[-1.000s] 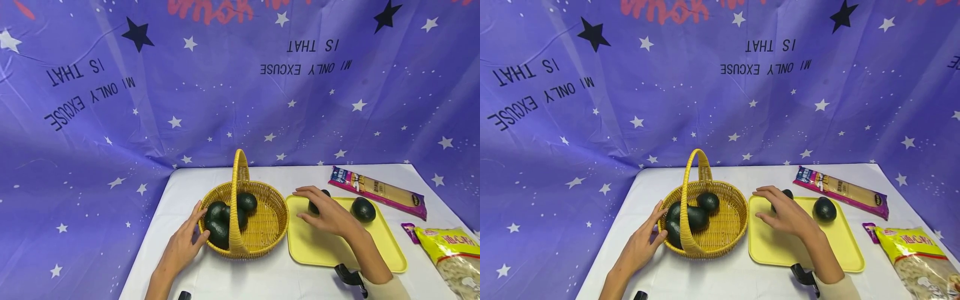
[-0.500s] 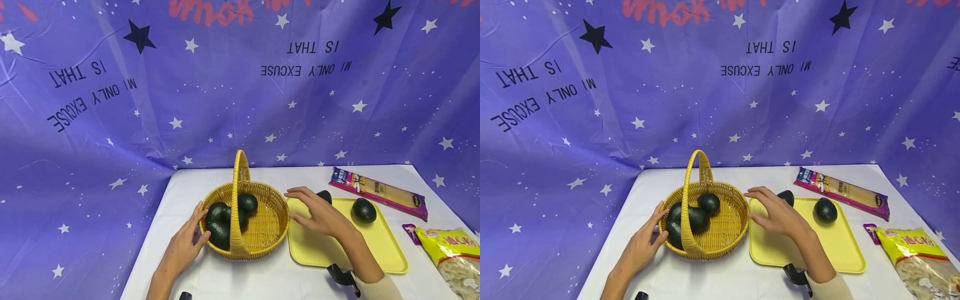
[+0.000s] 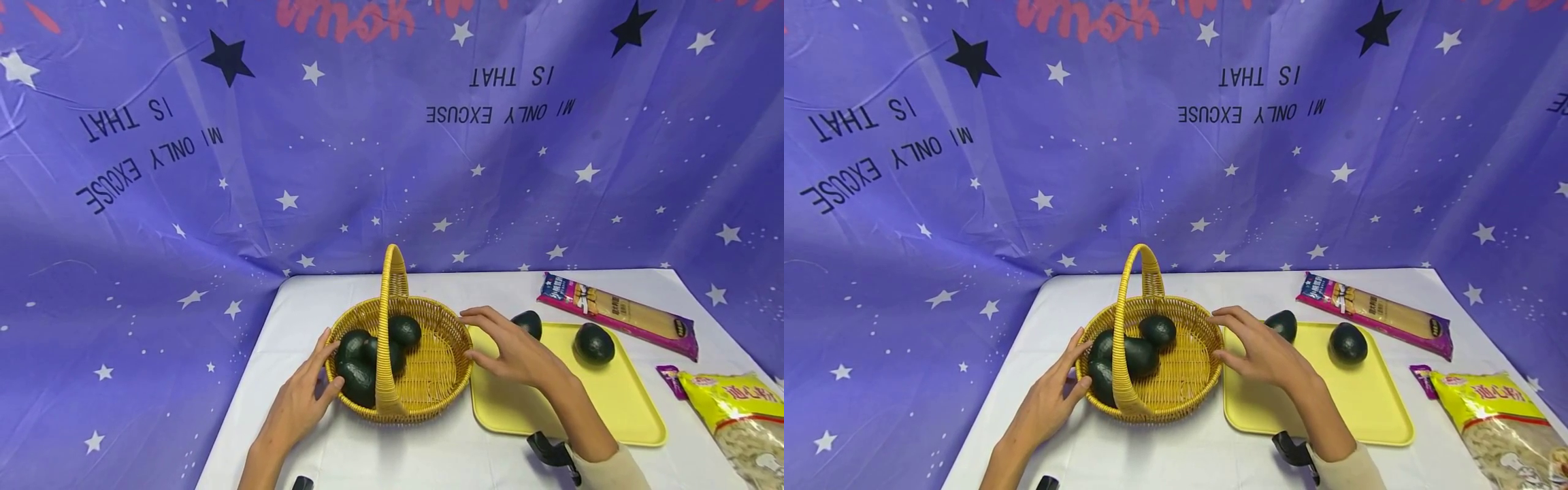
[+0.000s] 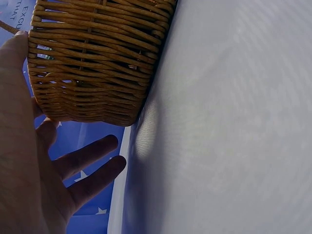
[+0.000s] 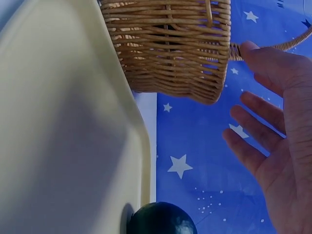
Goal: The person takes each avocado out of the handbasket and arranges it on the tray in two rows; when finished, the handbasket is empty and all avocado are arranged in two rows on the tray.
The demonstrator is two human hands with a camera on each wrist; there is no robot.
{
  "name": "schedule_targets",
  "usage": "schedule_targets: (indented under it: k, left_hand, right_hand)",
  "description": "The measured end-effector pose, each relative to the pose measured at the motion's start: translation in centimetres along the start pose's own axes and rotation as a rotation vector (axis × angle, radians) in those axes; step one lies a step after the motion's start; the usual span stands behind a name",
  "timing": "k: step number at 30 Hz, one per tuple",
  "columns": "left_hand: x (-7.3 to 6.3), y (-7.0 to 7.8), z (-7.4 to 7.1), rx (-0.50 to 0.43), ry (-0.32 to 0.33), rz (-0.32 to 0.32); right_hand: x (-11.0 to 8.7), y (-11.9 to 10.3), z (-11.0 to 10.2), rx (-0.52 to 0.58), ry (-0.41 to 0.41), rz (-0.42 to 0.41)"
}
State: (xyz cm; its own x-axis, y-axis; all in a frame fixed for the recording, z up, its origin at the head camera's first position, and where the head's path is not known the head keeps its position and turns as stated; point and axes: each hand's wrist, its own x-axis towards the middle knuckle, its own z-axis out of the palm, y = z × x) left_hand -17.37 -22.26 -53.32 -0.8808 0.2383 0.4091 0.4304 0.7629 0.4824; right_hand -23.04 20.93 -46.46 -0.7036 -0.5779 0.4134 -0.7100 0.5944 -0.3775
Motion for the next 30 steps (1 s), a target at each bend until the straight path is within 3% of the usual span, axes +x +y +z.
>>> schedule_targets:
  k: [30]
  left_hand:
    - [0.0,0.1,-0.1,0.002,-0.003,-0.005]
  right_hand:
    - [1.9,-1.3,1.6,0.04,-0.039,-0.053]
